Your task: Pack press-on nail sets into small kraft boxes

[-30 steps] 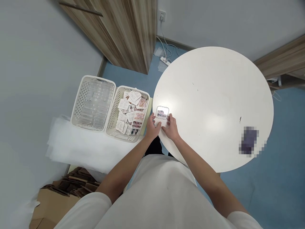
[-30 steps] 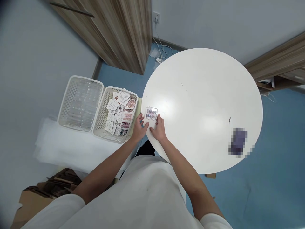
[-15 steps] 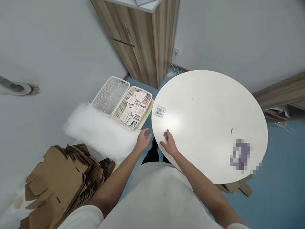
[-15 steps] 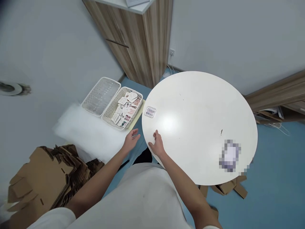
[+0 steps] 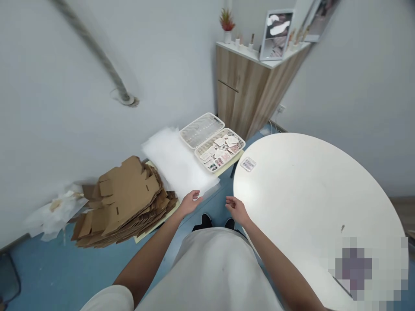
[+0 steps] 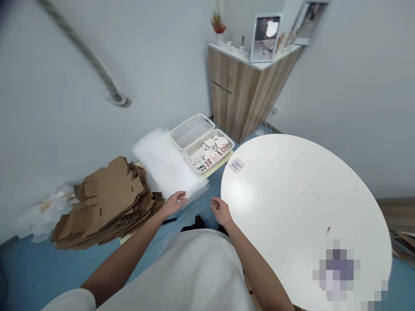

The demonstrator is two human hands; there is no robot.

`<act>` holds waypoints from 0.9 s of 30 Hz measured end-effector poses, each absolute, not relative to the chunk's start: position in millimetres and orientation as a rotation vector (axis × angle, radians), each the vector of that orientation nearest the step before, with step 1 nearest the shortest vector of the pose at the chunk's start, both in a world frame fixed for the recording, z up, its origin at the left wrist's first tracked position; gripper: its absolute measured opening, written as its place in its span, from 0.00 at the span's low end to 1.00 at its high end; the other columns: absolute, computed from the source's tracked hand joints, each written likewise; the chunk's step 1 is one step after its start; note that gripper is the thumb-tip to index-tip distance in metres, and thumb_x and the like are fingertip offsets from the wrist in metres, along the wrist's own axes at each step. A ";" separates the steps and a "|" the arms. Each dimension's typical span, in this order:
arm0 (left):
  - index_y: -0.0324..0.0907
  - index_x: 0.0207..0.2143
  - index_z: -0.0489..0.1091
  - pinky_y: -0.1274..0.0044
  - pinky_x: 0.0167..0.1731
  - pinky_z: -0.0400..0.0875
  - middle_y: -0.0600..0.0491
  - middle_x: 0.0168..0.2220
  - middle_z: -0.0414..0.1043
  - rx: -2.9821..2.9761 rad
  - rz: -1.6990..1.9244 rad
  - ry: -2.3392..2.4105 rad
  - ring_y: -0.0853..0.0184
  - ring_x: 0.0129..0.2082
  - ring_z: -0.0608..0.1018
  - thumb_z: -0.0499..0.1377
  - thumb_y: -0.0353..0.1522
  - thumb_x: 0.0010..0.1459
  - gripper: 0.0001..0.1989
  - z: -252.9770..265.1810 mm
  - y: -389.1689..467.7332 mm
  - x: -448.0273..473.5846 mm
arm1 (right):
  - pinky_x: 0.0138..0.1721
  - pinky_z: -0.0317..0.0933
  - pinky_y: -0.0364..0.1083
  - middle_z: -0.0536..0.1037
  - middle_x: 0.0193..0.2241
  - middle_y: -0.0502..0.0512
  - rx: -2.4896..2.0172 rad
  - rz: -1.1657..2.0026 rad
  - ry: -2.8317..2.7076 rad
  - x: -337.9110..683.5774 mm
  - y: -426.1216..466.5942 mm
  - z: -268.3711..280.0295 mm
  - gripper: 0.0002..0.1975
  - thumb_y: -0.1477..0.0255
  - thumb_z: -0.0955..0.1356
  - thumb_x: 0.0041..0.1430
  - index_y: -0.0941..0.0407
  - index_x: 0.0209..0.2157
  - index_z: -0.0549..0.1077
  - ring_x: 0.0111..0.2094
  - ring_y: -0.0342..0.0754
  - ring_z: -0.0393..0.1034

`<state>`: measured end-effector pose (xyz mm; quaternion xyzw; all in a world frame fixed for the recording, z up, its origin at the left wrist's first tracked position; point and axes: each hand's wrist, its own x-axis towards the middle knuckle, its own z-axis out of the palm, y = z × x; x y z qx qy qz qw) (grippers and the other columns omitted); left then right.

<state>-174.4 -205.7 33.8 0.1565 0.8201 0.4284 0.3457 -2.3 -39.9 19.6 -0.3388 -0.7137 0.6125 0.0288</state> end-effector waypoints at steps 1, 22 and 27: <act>0.41 0.39 0.67 0.68 0.40 0.67 0.46 0.43 0.70 0.391 1.137 2.132 0.60 0.40 0.73 0.60 0.39 0.42 0.19 34.5 -213.3 -177.0 | 0.36 0.66 0.50 0.74 0.37 0.56 -1.019 1.874 -2.248 -14.4 -42.8 18.8 0.18 0.69 0.64 0.48 0.55 0.43 0.68 0.33 0.46 0.70; 0.40 0.44 0.65 0.69 0.53 0.52 0.42 0.53 0.60 0.111 1.409 2.113 0.59 0.55 0.60 0.55 0.41 0.48 0.22 6.1 -194.4 -221.4 | 0.50 0.55 0.53 0.65 0.50 0.59 -0.740 1.564 -2.900 -176.7 -71.1 7.6 0.25 0.69 0.63 0.50 0.56 0.52 0.60 0.51 0.52 0.60; 0.38 0.52 0.56 0.69 0.53 0.52 0.41 0.58 0.51 -0.119 1.464 1.997 0.60 0.56 0.58 0.49 0.44 0.54 0.27 -12.0 -171.6 -233.3 | 0.55 0.46 0.55 0.53 0.57 0.61 -0.640 1.510 -2.967 -215.5 -64.5 -9.2 0.30 0.68 0.64 0.48 0.58 0.55 0.56 0.59 0.54 0.44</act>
